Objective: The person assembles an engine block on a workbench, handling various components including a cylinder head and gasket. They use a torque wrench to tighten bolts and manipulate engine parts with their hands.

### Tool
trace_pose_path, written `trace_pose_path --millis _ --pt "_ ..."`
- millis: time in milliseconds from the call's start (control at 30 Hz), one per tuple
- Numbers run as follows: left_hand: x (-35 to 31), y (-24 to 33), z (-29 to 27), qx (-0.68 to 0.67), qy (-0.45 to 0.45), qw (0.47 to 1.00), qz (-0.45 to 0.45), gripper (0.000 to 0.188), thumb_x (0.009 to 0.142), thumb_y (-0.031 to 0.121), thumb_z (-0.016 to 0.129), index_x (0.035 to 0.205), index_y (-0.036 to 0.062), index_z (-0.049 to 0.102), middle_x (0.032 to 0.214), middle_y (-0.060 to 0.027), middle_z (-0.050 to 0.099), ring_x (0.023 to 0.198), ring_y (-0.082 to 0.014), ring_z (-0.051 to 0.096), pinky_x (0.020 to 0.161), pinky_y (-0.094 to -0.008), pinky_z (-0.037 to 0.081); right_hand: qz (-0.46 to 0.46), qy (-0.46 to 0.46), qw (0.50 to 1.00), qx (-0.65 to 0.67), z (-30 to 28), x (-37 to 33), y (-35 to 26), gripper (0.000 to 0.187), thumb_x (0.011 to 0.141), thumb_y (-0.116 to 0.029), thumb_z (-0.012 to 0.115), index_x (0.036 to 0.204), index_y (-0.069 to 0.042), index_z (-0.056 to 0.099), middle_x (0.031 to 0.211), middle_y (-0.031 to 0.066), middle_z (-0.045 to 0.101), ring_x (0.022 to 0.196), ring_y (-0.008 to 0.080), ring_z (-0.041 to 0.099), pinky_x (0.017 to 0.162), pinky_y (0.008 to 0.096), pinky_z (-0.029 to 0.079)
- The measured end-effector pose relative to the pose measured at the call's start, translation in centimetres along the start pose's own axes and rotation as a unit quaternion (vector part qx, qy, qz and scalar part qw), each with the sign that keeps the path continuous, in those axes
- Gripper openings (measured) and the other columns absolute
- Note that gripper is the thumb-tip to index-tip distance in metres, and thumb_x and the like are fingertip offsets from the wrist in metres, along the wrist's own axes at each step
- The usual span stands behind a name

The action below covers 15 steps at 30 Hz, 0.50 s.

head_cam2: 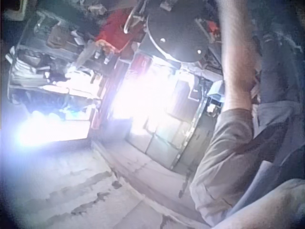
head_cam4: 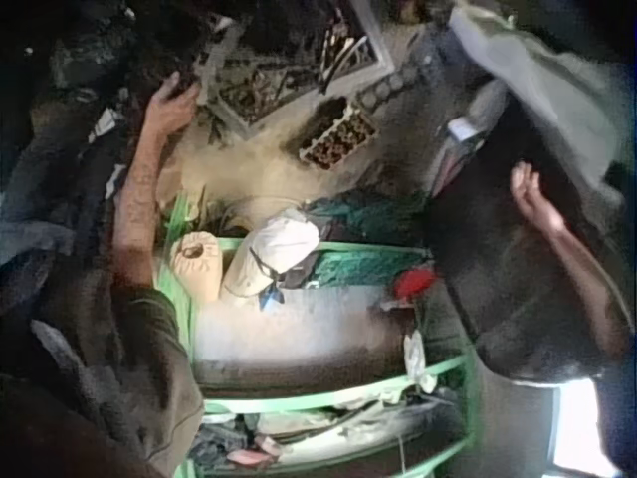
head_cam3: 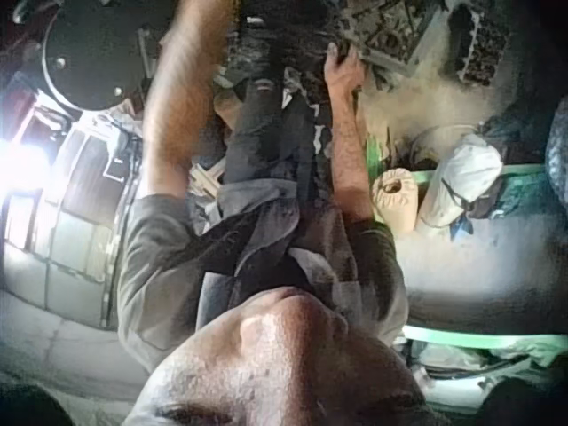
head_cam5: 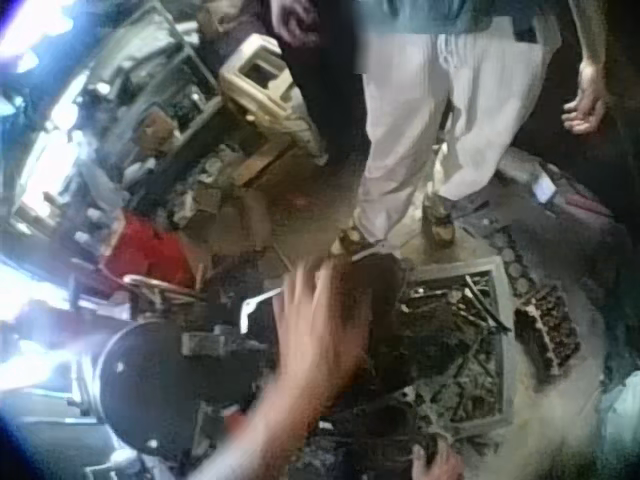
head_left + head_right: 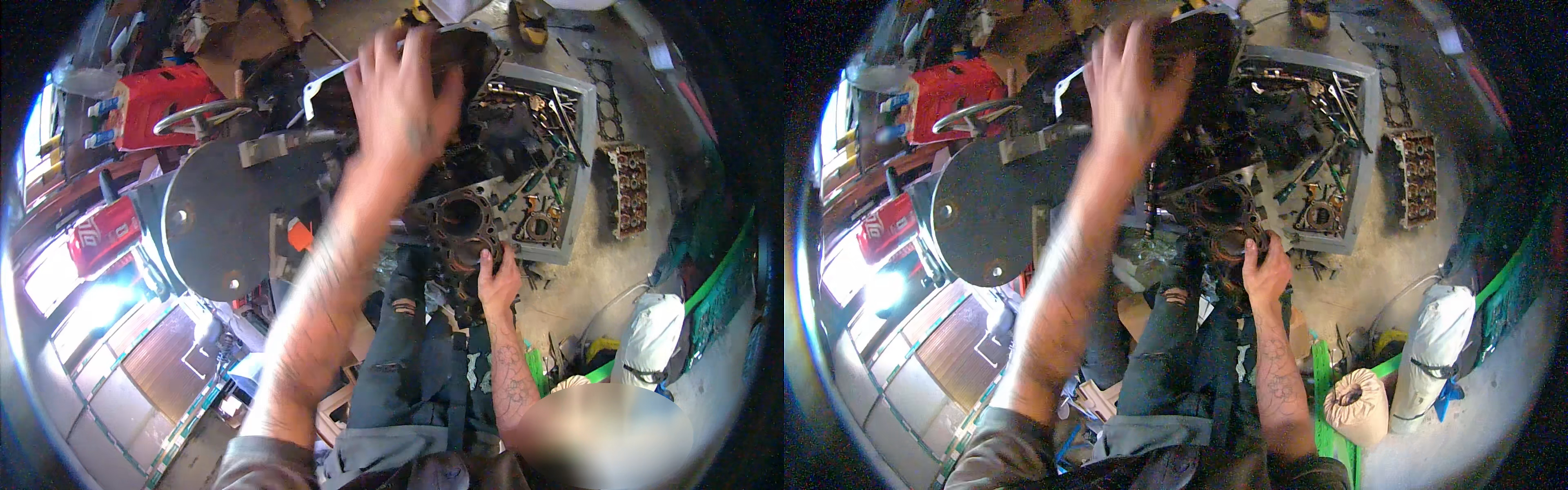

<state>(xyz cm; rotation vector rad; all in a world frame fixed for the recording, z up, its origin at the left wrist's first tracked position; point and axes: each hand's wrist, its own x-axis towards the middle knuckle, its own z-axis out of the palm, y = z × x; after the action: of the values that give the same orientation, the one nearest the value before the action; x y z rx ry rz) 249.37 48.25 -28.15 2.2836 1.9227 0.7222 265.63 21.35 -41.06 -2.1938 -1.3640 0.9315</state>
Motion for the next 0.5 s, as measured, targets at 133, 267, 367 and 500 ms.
trace_pose_path --millis 133,267,367,500 --pt "-15.0 5.9 -2.4 -0.196 0.011 0.950 -0.241 0.051 0.076 0.010 0.067 0.122 0.0028 0.047 0.127 -0.0187 0.045 0.119 -0.0345 0.042 0.103 -0.0433 0.030 0.022 0.000 1.000 -0.006 -0.1 0.0 0.1 0.042 0.086 -0.036 0.059 0.110 -0.002 0.056 0.088 0.0234 0.064 0.080 0.0413 0.061 0.068 0.0454 0.048" --pt "-27.3 8.8 -0.4 -0.416 0.076 0.510 -0.749 0.056 0.084 0.029 0.065 0.128 0.0062 0.041 0.130 -0.0130 0.043 0.117 -0.0252 0.044 0.102 -0.0407 0.031 0.001 0.007 1.000 -0.009 -0.1 0.1 -0.1 0.042 0.086 -0.035 0.059 0.111 -0.002 0.054 0.086 0.0226 0.063 0.078 0.0419 0.060 0.066 0.0457 0.047" --pt "-33.4 8.8 1.2 -0.443 0.007 0.217 -0.870 0.066 0.086 0.051 0.055 0.135 0.0125 0.034 0.130 -0.0100 0.043 0.113 -0.0228 0.046 0.101 -0.0463 0.029 0.008 0.012 1.000 -0.016 -0.2 0.1 0.4 0.044 0.087 -0.035 0.059 0.113 -0.001 0.053 0.091 0.0236 0.063 0.081 0.0422 0.060 0.070 0.0446 0.048" --pt "-39.6 11.5 5.4 -0.563 0.068 0.109 -0.816 0.055 0.088 0.056 0.046 0.128 0.0190 0.049 0.115 -0.0001 0.058 0.109 -0.0163 0.051 0.101 -0.0349 0.032 0.017 -0.022 1.000 0.009 0.2 -0.4 0.0 0.046 0.089 -0.034 0.057 0.118 0.000 0.050 0.098 0.0251 0.062 0.088 0.0414 0.060 0.076 0.0432 0.047"
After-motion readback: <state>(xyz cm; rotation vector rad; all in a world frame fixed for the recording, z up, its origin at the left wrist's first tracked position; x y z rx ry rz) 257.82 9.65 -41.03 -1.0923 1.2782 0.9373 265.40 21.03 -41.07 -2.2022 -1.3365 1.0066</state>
